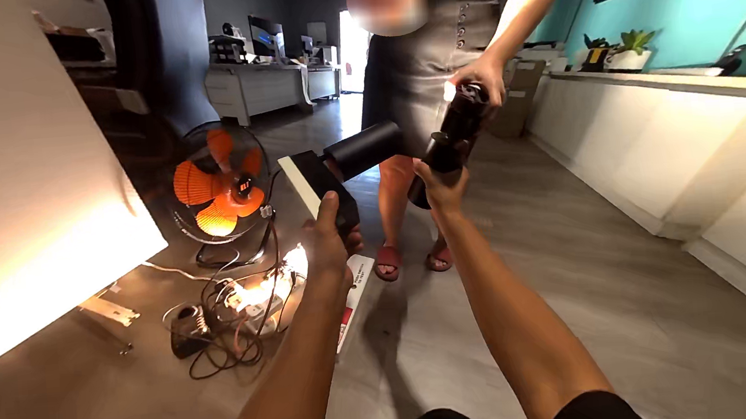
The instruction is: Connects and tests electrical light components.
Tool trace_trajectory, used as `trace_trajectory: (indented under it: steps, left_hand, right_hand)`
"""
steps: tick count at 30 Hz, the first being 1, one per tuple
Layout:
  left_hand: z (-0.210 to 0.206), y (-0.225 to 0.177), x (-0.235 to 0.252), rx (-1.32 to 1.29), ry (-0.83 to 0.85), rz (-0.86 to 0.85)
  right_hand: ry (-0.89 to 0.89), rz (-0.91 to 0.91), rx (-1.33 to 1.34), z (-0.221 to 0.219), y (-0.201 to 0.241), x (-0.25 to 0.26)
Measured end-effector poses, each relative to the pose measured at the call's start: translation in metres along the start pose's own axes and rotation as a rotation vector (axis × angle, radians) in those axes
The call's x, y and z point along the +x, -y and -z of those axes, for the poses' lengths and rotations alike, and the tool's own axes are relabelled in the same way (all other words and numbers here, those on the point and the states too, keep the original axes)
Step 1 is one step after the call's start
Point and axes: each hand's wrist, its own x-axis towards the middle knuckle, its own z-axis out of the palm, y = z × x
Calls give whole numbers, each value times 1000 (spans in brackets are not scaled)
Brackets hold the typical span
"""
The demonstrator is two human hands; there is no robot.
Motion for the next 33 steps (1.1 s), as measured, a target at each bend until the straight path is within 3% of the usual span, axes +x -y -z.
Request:
trace_trajectory:
  steps: [5, 14, 22, 26, 33]
  left_hand:
    - [4, -5, 3, -2, 32, -38]
    - [-1, -16, -4, -8, 13, -29]
    - [-22, -6, -13, 44, 48, -8]
    - [-52, -2, -5, -18, -70, 9]
    - [-99, -18, 0, -110, -94, -118]
  right_hand:
    - [108, -19, -208, 53, 13, -71]
    - [154, -277, -431, 138, 18, -207]
    - [155, -282, -365, 158, 16, -226]
    - [157, -234, -324, 164, 16, -226]
    - [161, -231, -304, 161, 17, -225]
